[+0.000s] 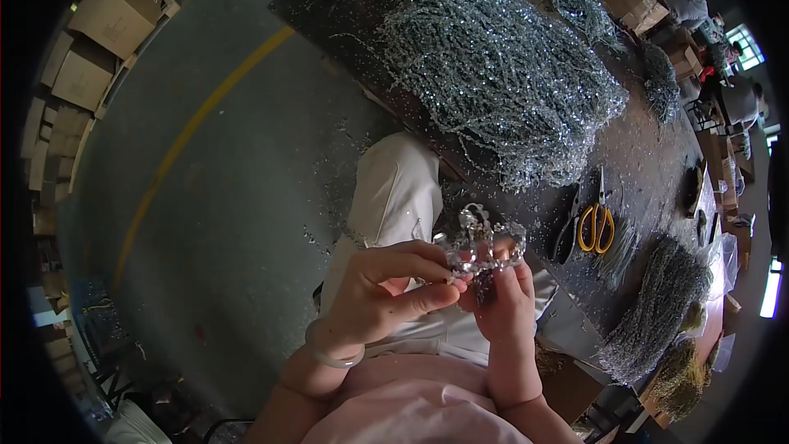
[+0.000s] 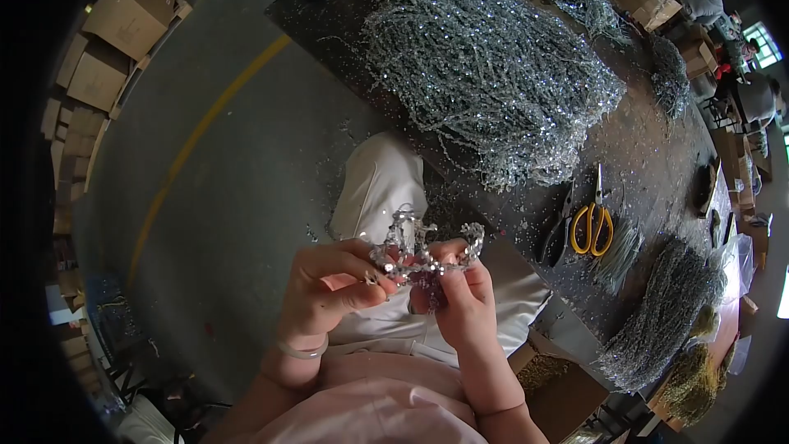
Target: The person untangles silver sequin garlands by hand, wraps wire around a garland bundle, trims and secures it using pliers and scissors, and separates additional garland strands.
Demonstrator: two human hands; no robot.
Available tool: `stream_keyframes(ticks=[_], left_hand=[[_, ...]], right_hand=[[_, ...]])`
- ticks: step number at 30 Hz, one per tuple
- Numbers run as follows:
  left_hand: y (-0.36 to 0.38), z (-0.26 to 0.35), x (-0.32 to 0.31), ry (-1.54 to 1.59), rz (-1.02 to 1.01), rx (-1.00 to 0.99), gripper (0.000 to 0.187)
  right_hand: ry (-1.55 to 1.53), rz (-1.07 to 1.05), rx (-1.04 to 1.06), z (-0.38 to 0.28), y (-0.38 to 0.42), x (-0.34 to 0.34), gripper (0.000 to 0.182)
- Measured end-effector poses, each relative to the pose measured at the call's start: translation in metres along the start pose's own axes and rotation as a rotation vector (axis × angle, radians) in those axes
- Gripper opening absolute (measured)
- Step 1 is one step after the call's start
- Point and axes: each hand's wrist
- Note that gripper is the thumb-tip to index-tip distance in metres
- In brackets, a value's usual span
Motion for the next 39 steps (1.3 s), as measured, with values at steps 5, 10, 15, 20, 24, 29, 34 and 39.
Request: stream_keyframes(ticks=[5,10,15,20,24,29,34,39], left_hand=[[-0.001,-0.005,0.013,0.257,-0.035,-0.040,0.011],[0.000,-0.001,0.013,0.324,-0.027,-0.057,0.011],[0.002,-0.001,0.010,0.379,-0.091,0.034,0.013],[0.005,0.001,0.012,0.369,-0.091,0.023,0.012],[0.011,0.013,0.012,0.309,-0.124,0.003,0.011],[0.012,0.016,0.004,0.225,-0.150,-0.059,0.014],[0.010,0.014,0.000,0.170,-0.153,-0.079,0.014],[0.008,0.013,0.003,0.043,-0.127,-0.057,0.015]], right_hand=[[-0.154,0.139,-0.076,-0.007,-0.014,-0.005,0.031],[-0.677,0.023,-0.240,-0.010,-0.018,0.022,0.039],[-0.653,-0.097,-0.164,-0.020,-0.021,0.031,0.042],[-0.513,-0.166,-0.056,-0.027,-0.018,0.041,0.040],[-0.125,-0.027,0.033,-0.029,-0.014,0.035,0.035],[0.103,0.166,0.030,-0.018,-0.018,0.007,0.032],[-0.083,0.092,0.009,-0.002,-0.027,0.025,0.033],[-0.010,0.086,0.025,-0.006,-0.022,0.009,0.035]])
Point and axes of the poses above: each hand's wrist, its own y-axis away from the middle knuckle, its own x-axis out of the back of the hand, z = x × y, and after that the axes turned 12 degrees about y, right-handed
